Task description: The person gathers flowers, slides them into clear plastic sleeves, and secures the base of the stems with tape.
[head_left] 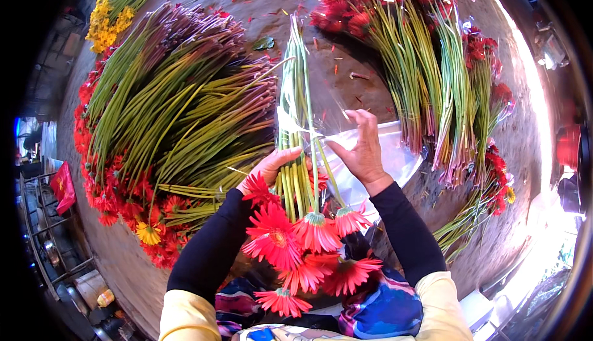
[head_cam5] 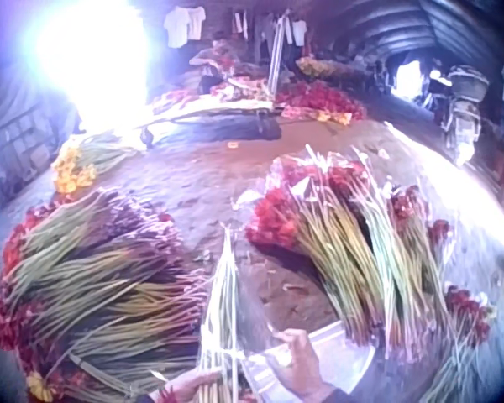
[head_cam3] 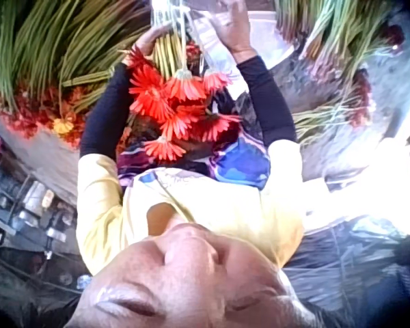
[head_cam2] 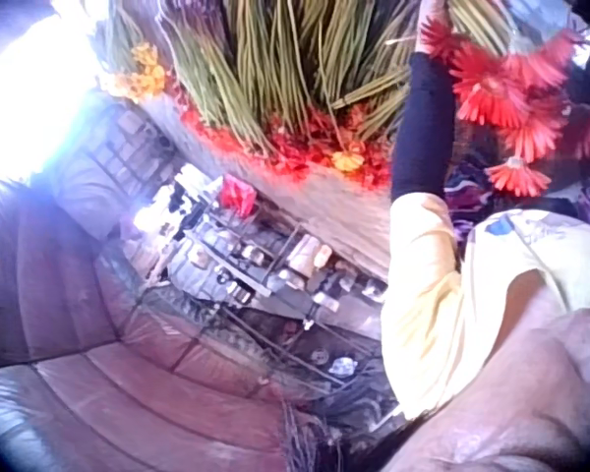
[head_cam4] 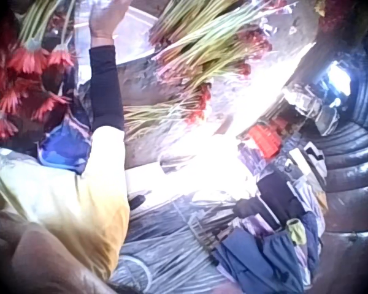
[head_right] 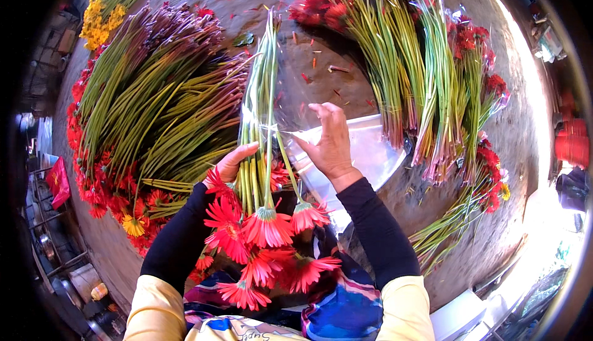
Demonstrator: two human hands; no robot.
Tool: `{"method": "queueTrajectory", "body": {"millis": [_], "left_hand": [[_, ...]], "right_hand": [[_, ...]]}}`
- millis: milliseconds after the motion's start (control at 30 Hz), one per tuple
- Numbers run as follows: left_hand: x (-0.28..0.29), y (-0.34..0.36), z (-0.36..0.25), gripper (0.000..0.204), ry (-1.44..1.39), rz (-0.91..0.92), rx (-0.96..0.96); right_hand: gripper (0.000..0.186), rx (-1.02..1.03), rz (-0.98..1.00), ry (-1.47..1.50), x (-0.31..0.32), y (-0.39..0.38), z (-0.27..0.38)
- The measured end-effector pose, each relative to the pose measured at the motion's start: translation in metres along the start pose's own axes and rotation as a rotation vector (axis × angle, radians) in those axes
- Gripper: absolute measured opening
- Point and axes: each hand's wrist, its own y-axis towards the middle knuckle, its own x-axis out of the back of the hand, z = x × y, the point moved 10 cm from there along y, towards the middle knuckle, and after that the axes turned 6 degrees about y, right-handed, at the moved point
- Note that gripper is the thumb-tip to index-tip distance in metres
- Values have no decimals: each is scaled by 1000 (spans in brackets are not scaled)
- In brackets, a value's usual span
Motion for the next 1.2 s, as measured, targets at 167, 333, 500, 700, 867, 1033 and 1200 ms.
{"method": "queueTrajectory", "body": {"millis": [167, 333, 500, 700, 867, 1033, 1200], "left_hand": [[-24, -2, 15, 42, -340, 40, 107], [-9, 9, 35, 40, -220, -30, -161], [-21, -7, 62, 55, -223, -55, -99], [-27, -22, 83, 70, 129, -59, -52], [24, -20, 85, 69, 374, -320, -29], [40, -45, 61, 61, 337, -254, -24], [37, -78, 48, 81, 424, -150, -21]], "right_hand": [[12, -193, 28, 319, 4, -35, -25], [14, -406, 86, 416, 12, -86, -26], [20, -281, 70, 410, 34, -103, -27], [18, -654, 637, 766, 10, -137, -18], [18, -465, 1065, 742, -23, -107, 33], [43, -386, 1337, 703, -44, -79, 4], [91, 103, 478, -112, -35, 26, -32]]}}
